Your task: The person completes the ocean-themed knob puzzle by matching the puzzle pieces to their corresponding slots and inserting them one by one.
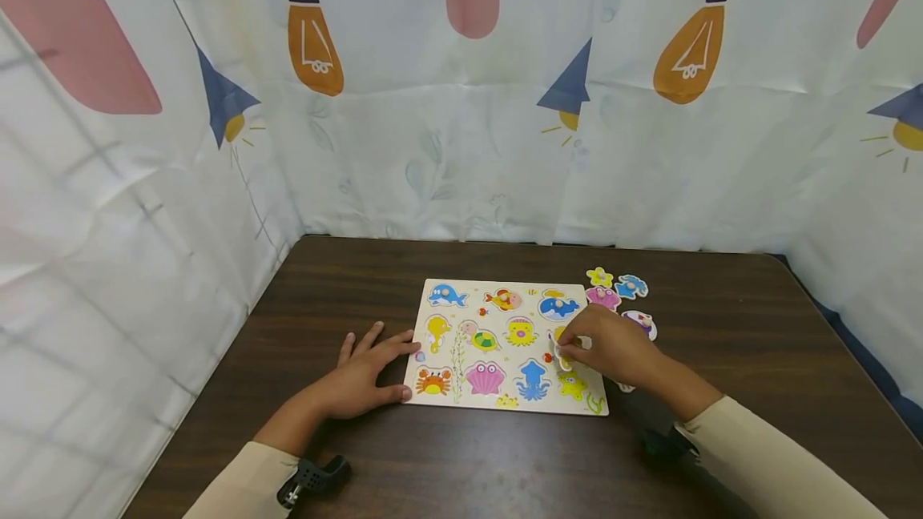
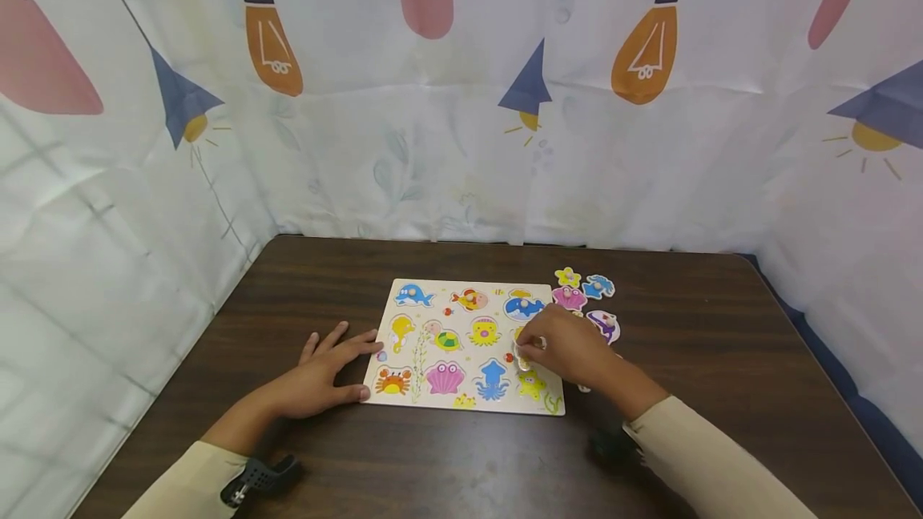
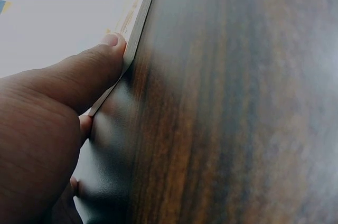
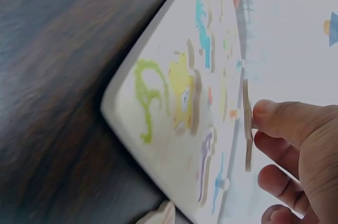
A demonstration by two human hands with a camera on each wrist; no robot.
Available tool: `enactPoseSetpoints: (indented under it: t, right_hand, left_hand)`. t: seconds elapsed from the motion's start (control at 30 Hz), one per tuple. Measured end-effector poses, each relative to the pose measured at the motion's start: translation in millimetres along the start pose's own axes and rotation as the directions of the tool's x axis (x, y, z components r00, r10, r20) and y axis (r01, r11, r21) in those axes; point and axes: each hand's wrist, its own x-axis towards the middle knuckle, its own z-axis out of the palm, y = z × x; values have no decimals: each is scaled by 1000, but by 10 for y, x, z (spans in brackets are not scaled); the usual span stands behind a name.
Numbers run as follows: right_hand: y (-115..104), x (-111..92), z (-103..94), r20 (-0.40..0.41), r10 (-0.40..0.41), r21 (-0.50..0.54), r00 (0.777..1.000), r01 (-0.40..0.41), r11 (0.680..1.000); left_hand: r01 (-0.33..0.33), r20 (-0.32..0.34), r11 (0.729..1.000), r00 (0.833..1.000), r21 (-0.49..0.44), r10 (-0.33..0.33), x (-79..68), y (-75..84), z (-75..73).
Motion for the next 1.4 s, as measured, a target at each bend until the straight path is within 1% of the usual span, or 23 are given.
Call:
enactPoseSetpoints:
  t: [0.23,0.53,0.77,1.07,1.3,1.4]
  right_hand:
    - [-71,133,34,11,-3,5,1000,3,1000]
    - [-160,290,82,-1,-3,10,1000,3,1000]
    - [-220,407,120,20,-21,39,1000,20,999]
    - [-307,530,167,41,13,23,999,-14,1000]
    - [-376,628,214,51,6,34,999,-7,999]
    - [-394,658,237,52,4,55,999,-7,998]
  left_hand:
    - [3,0,1000,1000,-3,-3,0,-5,6]
    - [5,-7,1000,1000,-7,-5,-1,-17,15]
    - [11,-4,1000,1000,-1,-11,-4,-10,14]
    - [13,-2,1000,1000,1,-13,8,-10,9]
    - [16,1,1000,1000,0,-16,11,-7,5]
    - [17,1,1000,1000,0,-17,7,-4,7]
